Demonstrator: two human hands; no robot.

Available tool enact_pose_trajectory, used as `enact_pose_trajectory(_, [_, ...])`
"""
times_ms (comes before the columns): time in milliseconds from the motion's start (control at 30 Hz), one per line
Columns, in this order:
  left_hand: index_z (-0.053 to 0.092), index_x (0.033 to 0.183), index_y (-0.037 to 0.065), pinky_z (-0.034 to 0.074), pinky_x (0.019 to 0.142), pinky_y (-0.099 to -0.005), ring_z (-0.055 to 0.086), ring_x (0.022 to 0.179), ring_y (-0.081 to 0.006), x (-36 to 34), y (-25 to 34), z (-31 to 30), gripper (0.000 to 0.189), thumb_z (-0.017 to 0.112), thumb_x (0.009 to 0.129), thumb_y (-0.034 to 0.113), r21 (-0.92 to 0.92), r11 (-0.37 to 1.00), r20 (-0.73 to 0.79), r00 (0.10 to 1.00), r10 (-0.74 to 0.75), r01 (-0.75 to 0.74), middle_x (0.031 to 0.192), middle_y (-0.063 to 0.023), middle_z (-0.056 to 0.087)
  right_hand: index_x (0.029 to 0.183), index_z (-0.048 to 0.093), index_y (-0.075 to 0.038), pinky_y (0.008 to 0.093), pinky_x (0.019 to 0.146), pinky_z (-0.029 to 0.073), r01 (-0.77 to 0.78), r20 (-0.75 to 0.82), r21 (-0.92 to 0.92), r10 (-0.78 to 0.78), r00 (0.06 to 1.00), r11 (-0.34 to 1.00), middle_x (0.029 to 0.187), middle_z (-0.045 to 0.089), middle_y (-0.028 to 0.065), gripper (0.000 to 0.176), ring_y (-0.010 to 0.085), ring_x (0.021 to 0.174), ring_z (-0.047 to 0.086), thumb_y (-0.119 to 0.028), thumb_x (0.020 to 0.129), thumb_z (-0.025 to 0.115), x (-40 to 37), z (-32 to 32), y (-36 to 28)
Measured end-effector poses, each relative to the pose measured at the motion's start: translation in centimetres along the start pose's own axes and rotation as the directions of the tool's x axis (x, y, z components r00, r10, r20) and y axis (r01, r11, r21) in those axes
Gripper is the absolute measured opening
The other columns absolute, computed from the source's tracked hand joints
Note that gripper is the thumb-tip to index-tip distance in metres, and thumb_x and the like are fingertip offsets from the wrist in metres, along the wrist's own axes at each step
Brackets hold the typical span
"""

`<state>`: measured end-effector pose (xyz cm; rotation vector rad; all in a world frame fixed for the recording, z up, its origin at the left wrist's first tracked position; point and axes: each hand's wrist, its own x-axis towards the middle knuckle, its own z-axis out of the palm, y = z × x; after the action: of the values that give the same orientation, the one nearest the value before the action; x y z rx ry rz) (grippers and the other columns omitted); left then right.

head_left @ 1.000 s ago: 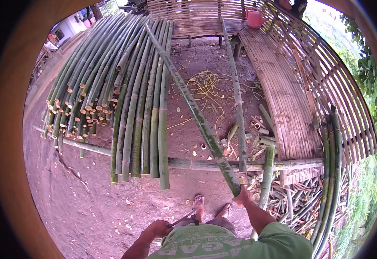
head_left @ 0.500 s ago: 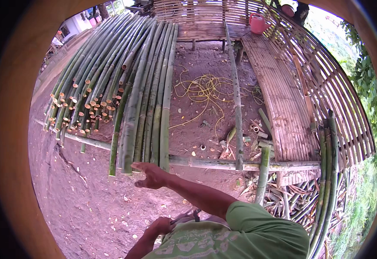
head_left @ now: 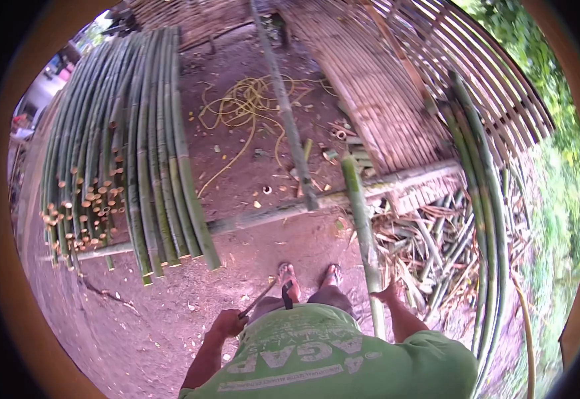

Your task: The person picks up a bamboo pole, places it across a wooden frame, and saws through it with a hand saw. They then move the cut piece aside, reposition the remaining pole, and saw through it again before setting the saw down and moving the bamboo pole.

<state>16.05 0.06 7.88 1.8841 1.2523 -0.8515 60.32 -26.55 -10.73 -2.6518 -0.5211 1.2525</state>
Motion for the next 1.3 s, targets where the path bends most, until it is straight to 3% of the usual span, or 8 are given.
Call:
enact_pose_trajectory(67, [0.067,0.089,0.002,0.049,0.079,-0.0467,0.063,0.085,-0.0412,0.7,1.2,-0.6,0.044,0.054,0.086,0.044,0.062,0.997,-0.009,0.999,0.036,-0.036,0.087,-0.0248,0.065,0.145,0.014,0.003,0.0417,0.111,0.03,-0.069,0.292,-0.006,0.068,0.954,0.998,0.144,0.033,0.0245,0.143,0.0376,0.134,0.033,-0.057,0.039,0.089,2.0,4.3,6.4])
enact_pose_trajectory(267, [0.063,0.079,0.002,0.048,0.07,-0.0483,0.062,0.076,-0.0408,0.7,5.7,-1.7,0.041,0.057,0.083,0.042,0.078,0.996,-0.049,0.998,0.037,-0.033,0.077,-0.0231,0.063,0.119,0.052,-0.007,0.0406,0.094,0.046,-0.211,0.097,-0.141,0.225,0.97,0.967,0.118,0.061,0.0147,0.075,0.0315,0.113,0.056,-0.039,0.059,0.083,2.1,4.6,3.1])
enact_pose_trajectory(500, [0.061,0.077,0.001,0.047,0.065,-0.0452,0.06,0.068,-0.0382,-1.3,8.1,-0.7,0.038,0.059,0.085,0.038,-0.048,0.999,-0.171,0.985,-0.02,0.012,0.07,-0.022,0.061,0.115,0.059,-0.007,0.0407,0.091,0.049,0.02,0.174,-0.19,0.014,0.985,0.982,0.109,0.064,0.016,0.063,0.0313,0.107,0.061,-0.041,0.064,0.077,5.4,-4.0,-6.7])
enact_pose_trajectory(633, [0.062,0.077,0.001,0.047,0.062,-0.0434,0.06,0.067,-0.0372,-1.2,9.0,-0.1,0.039,0.062,0.084,0.039,-0.023,1.0,-0.254,0.967,-0.008,0.002,0.07,-0.0215,0.061,0.117,0.053,-0.009,0.0403,0.078,0.053,0.446,-0.417,0.256,-0.318,0.852,0.858,0.103,0.065,0.0169,0.057,0.0331,0.09,0.065,-0.031,0.07,0.077,10.5,-10.0,-20.7])
enact_pose_trajectory(700, [0.062,0.075,0.0,0.046,0.059,-0.0441,0.06,0.063,-0.0373,-3.1,10.9,-1.9,0.04,0.062,0.084,0.04,-0.035,0.999,-0.242,0.97,-0.029,0.021,0.067,-0.0217,0.061,0.122,0.051,-0.009,0.039,0.075,0.053,0.698,-0.661,0.658,-0.227,0.715,0.284,0.103,0.065,0.0158,0.058,0.0302,0.088,0.065,-0.023,0.072,0.077,10.0,-14.7,-25.2])
enact_pose_trajectory(833, [0.061,0.072,0.0,0.042,0.052,-0.0393,0.053,0.051,-0.0252,-7.7,10.1,-4.2,0.035,0.066,0.083,0.033,-0.085,0.996,-0.324,0.946,-0.027,-0.001,0.058,-0.0171,0.055,0.129,0.044,-0.006,0.0379,0.081,0.051,0.735,-0.71,0.252,-0.396,0.582,0.629,0.106,0.063,0.0165,0.084,0.0318,0.093,0.063,-0.028,0.06,0.087,9.9,-12.0,-15.3])
enact_pose_trajectory(1000, [0.059,0.067,0.001,0.034,0.044,-0.0346,0.035,0.046,-0.0132,-8.5,9.7,-3.9,0.029,0.069,0.083,0.023,-0.35,0.936,-0.52,0.839,-0.157,-0.042,0.048,-0.0108,0.044,0.141,0.033,-0.004,0.0403,0.106,0.038,0.198,0.238,0.071,-0.21,0.948,0.978,0.135,0.049,0.0186,0.121,0.0351,0.124,0.048,-0.054,0.045,0.087,8.1,1.1,0.3])
enact_pose_trajectory(1300, [0.057,0.074,-0.002,0.038,0.049,-0.039,0.045,0.048,-0.0268,0.0,15.7,-10.0,0.036,0.061,0.091,0.03,-0.176,0.977,-0.645,0.764,-0.02,-0.123,0.054,-0.0171,0.049,0.106,0.064,-0.004,0.0322,0.083,0.052,0.089,0.306,0.235,-0.161,0.938,0.968,0.099,0.069,0.0112,0.065,0.0196,0.089,0.066,-0.036,0.052,0.081,7.3,7.5,1.9])
